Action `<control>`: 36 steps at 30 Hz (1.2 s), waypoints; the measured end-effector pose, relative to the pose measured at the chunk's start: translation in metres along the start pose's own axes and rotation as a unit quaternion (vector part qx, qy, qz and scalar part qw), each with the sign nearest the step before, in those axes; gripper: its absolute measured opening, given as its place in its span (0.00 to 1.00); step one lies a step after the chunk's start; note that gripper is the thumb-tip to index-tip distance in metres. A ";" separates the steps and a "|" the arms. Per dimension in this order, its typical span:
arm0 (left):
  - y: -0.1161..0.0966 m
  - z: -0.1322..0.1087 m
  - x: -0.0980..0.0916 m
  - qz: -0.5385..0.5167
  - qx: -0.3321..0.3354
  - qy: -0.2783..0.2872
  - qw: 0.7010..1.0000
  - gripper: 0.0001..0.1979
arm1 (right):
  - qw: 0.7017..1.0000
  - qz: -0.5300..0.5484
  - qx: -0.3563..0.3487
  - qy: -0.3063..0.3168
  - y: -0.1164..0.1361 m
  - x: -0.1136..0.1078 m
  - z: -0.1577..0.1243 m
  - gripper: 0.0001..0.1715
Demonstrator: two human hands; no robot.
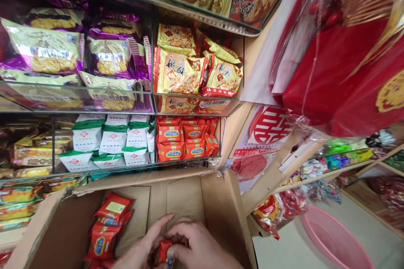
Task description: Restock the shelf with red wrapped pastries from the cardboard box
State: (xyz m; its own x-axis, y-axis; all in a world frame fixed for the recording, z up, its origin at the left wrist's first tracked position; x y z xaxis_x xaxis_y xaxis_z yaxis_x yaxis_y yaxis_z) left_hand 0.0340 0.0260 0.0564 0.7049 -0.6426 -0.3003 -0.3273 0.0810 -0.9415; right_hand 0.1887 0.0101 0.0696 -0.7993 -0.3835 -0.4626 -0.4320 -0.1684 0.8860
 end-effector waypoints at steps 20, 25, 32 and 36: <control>-0.131 0.106 -0.059 0.596 0.236 -0.201 0.741 0.26 | 0.909 -0.114 -0.075 -0.393 0.057 -0.167 0.075 0.15; -0.132 0.122 -0.062 0.635 0.196 -0.225 0.713 0.26 | 0.889 -0.226 -0.037 -0.396 0.050 -0.164 0.092 0.16; -0.129 0.129 -0.067 0.632 0.185 -0.234 0.715 0.30 | 0.894 -0.240 -0.013 -0.379 0.056 -0.166 0.099 0.07; -0.128 0.129 -0.067 0.633 0.189 -0.225 0.716 0.30 | 0.902 -0.255 -0.005 -0.348 0.055 -0.168 0.098 0.09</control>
State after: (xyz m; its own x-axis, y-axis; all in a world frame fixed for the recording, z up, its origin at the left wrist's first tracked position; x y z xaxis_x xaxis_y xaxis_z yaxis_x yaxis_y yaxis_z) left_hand 0.1099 0.1569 0.1772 0.1522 0.4326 -0.8886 -0.7504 0.6358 0.1810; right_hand 0.2581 0.1544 0.1930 -0.5675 0.4081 -0.7152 -0.8171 -0.1718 0.5503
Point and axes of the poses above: each hand's wrist, its own z-axis towards the middle knuckle, its own x-axis out of the palm, y = z × x, the point moved 3 cm from there along z, towards the middle knuckle, and after that the axes turned 9 degrees about y, right-handed, at the moved point
